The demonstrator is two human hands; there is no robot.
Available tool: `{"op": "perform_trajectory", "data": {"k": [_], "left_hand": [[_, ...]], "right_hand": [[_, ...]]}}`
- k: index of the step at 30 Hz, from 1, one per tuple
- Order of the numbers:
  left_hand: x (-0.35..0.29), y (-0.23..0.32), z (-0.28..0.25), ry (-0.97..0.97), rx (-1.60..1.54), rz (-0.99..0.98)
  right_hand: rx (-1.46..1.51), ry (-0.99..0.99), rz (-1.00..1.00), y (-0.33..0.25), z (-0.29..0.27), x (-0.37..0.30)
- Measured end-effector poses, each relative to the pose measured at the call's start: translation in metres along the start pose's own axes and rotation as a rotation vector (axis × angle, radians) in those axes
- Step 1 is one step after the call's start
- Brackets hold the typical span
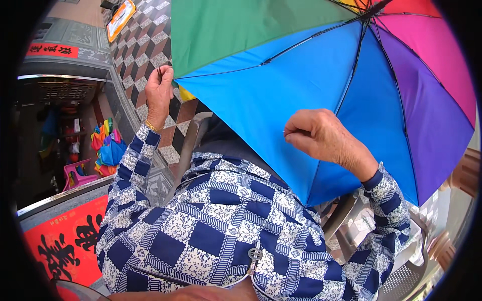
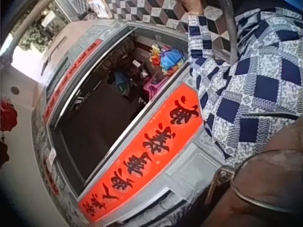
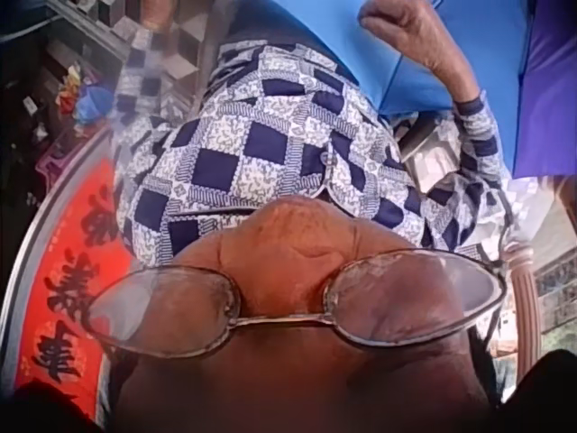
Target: Repairing the fabric and frame components of a colorful umbrella using manual tools.
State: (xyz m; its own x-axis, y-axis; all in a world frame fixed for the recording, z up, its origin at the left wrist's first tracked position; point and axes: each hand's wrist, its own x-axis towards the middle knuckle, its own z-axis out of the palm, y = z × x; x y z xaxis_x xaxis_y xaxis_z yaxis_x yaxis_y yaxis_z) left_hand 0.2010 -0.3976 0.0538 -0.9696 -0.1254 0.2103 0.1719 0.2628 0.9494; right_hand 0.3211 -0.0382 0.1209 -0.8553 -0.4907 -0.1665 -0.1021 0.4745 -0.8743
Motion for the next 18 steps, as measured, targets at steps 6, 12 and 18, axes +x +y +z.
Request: {"op": "perform_trajectory", "data": {"k": [6, 12, 18], "left_hand": [[-0.016, 0.022, 0.0, -0.153, 0.014, -0.27], [0.002, 0.034, 0.01, -0.008, 0.345, 0.329], [0.04, 0.073, 0.08, -0.44, 0.672, 0.692]], "right_hand": [[-0.155, 0.017, -0.248, -0.005, 0.008, 0.049], [-0.185, 0.234, -0.256, 0.034, 0.037, 0.072], [-0.345, 0.378, -0.226, 0.07, 0.039, 0.025]]}}
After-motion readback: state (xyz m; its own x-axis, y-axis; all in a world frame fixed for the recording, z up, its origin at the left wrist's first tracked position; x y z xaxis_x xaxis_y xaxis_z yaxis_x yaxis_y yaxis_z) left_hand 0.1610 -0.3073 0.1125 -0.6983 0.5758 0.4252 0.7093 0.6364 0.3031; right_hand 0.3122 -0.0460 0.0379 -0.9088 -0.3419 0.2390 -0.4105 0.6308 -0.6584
